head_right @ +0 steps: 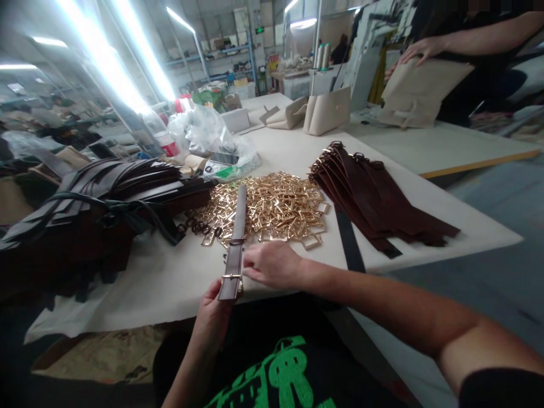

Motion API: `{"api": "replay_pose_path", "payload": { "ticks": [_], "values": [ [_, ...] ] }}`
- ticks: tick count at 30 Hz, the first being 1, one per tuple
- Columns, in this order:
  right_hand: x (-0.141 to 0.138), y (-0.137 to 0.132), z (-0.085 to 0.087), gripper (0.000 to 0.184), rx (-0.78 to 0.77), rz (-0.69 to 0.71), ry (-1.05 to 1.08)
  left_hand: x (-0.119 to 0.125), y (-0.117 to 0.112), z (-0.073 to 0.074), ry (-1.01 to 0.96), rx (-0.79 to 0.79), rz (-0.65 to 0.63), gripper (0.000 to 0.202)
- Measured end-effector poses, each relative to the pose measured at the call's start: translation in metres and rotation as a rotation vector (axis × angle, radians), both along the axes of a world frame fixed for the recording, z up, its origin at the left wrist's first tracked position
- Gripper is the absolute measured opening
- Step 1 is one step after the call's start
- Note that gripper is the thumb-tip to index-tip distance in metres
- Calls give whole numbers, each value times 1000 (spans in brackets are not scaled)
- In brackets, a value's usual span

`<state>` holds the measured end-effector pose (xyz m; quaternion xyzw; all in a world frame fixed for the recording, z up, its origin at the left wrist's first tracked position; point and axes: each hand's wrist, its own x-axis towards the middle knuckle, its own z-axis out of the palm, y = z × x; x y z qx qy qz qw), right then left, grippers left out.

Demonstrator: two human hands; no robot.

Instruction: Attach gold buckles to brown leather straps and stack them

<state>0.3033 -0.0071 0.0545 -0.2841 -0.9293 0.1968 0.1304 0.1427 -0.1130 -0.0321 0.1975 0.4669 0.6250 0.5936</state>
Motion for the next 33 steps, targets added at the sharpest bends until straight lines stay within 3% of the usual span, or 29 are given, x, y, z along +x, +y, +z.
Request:
{"api": "replay_pose_path", "payload": {
  "ticks": [2, 4, 8, 12, 15, 22, 26, 28, 31, 33],
  "values": [
    [9, -13, -16, 22, -256, -10, 25, 3, 1, 4, -12, -4, -32, 20],
    [8, -22, -30, 28, -414, -31, 133, 7, 2, 7, -10, -2, -62, 20],
    [-5, -28, -52, 36, -692, -103, 529, 9, 5, 7, 73, 31, -79, 21],
    [-17, -31, -67, 39, -1025, -121, 828, 8, 8, 5, 207, 46, -94, 27],
    [-25, -33, -70, 38, -1147, -168, 957, 9, 12, 6, 238, 41, -92, 31],
    [-34, -33, -66, 38, -1286, -351, 1072, 14, 20, 3, 242, -9, -150, 35],
    [-34, -31, -68, 36, -1203, -387, 1079, 20, 21, 4, 283, -19, -134, 32],
    [-31, -27, -70, 35, -1166, -395, 1054, 18, 23, 7, 332, -26, -195, 32],
    [-25, -18, -73, 31, -1085, -414, 1030, 3, 28, 12, 494, -37, -250, 33],
    [-20, -12, -75, 30, -1011, -432, 1027, -17, 35, 14, 648, -26, -191, 32]
  ]
}}
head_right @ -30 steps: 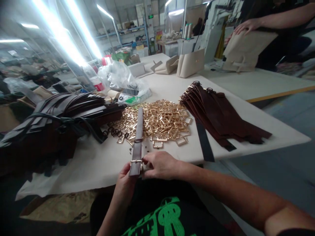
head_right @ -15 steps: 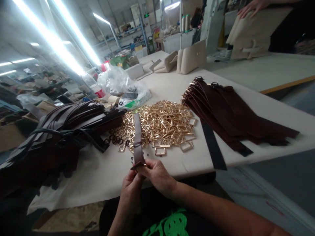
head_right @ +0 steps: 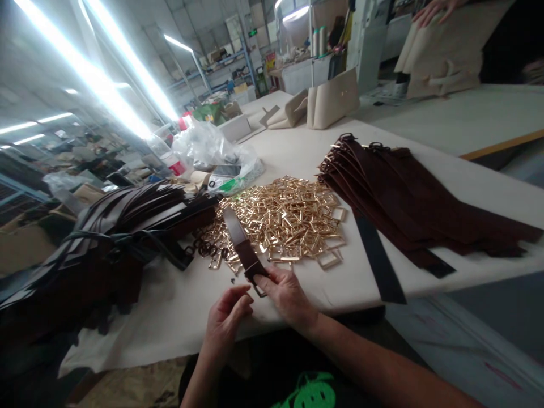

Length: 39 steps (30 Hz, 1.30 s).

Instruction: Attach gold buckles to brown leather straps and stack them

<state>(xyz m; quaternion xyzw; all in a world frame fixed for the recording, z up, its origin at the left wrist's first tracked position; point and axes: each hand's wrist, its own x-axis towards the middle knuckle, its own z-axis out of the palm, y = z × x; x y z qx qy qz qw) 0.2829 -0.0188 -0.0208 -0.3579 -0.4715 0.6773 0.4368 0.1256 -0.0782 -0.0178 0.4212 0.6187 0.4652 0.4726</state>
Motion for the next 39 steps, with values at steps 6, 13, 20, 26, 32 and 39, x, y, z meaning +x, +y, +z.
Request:
{"api": "replay_pose_path", "payload": {
  "ticks": [6, 13, 20, 26, 32, 39],
  "values": [
    [3, 6, -3, 38, 65, -52, -41, -67, 41, 13, 570, 223, 161, 22],
    [-1, 1, -2, 50, -28, -16, 56, -68, 93, 20, 855, 185, 115, 13],
    [-4, 0, -6, 51, -6, 4, 97, -60, 99, 11, 502, 241, 152, 20],
    [-4, 1, -6, 47, 43, 47, 6, -27, 61, 11, -131, 196, 107, 28],
    [-3, 2, -7, 42, 72, 80, -32, -10, 43, 13, -151, 208, -9, 21],
    [-3, 1, -9, 38, 138, 76, -85, -9, 41, 18, -82, 260, -30, 21]
  ]
}}
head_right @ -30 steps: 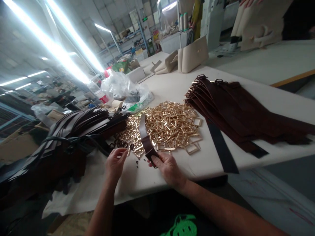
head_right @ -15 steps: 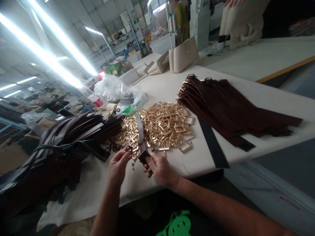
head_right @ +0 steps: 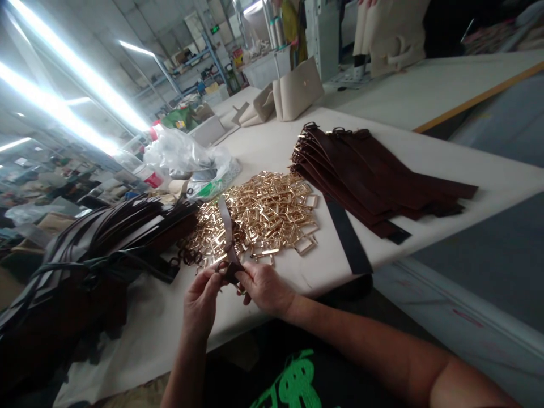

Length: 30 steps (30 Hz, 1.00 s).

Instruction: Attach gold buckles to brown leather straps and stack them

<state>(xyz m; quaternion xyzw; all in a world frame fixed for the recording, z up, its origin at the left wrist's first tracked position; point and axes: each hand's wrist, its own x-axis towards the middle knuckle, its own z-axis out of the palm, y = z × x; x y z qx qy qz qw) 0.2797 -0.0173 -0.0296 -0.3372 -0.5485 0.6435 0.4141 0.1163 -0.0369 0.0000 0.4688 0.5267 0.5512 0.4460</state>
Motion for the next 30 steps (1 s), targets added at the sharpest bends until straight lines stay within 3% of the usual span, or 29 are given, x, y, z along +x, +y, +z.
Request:
{"api": "replay_pose_path", "payload": {
  "ticks": [6, 13, 23, 27, 30],
  "values": [
    [1, 2, -1, 34, -48, -34, 68, 5, 2, 3, -40, 0, 49, 20],
    [0, 1, -3, 27, 44, -56, -50, 8, -2, 5, 69, 59, 58, 20],
    [0, 1, -3, 26, 49, -76, -25, 15, 2, 0, -201, -27, 88, 21],
    [-1, 1, -4, 24, 66, -83, -50, 15, 0, 3, -216, 0, 55, 49],
    [1, 1, -2, 23, 85, -100, -88, 14, -1, 3, -159, -23, 29, 41]
  ]
}}
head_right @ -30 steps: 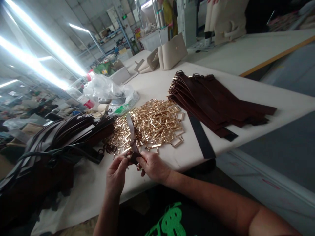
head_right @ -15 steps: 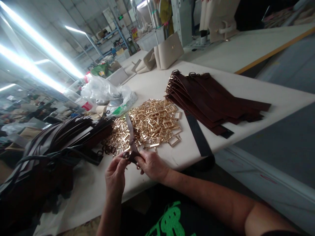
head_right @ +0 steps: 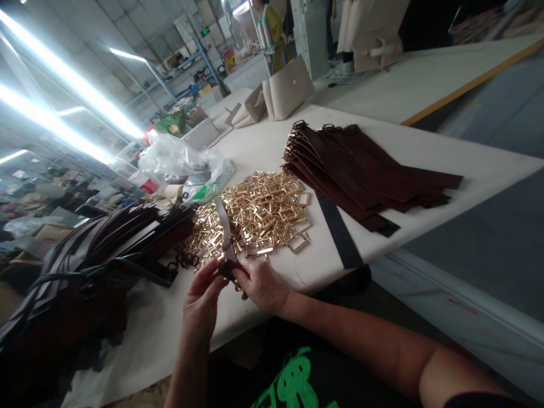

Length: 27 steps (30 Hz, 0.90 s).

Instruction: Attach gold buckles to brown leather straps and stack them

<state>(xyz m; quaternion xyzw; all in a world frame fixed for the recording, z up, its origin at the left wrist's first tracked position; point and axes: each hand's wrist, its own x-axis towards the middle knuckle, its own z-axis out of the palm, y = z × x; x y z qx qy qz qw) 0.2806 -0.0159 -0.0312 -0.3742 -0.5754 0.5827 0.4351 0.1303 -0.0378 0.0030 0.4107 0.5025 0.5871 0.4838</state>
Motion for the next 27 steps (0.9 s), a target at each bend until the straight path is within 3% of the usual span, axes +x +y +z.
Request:
{"api": "replay_pose_path", "payload": {
  "ticks": [4, 15, 24, 27],
  "values": [
    [2, 0, 2, 21, 39, -12, -67, 4, 0, -1, 49, -11, 45, 32],
    [2, 0, 0, 22, 58, 26, -84, 32, 9, -4, -187, 24, 161, 26],
    [3, 0, 0, 19, 59, 55, -72, 45, -5, -9, -119, -31, 232, 25],
    [2, 1, -2, 18, 58, 41, -103, 43, -7, -11, -127, -25, 197, 23]
  ]
}}
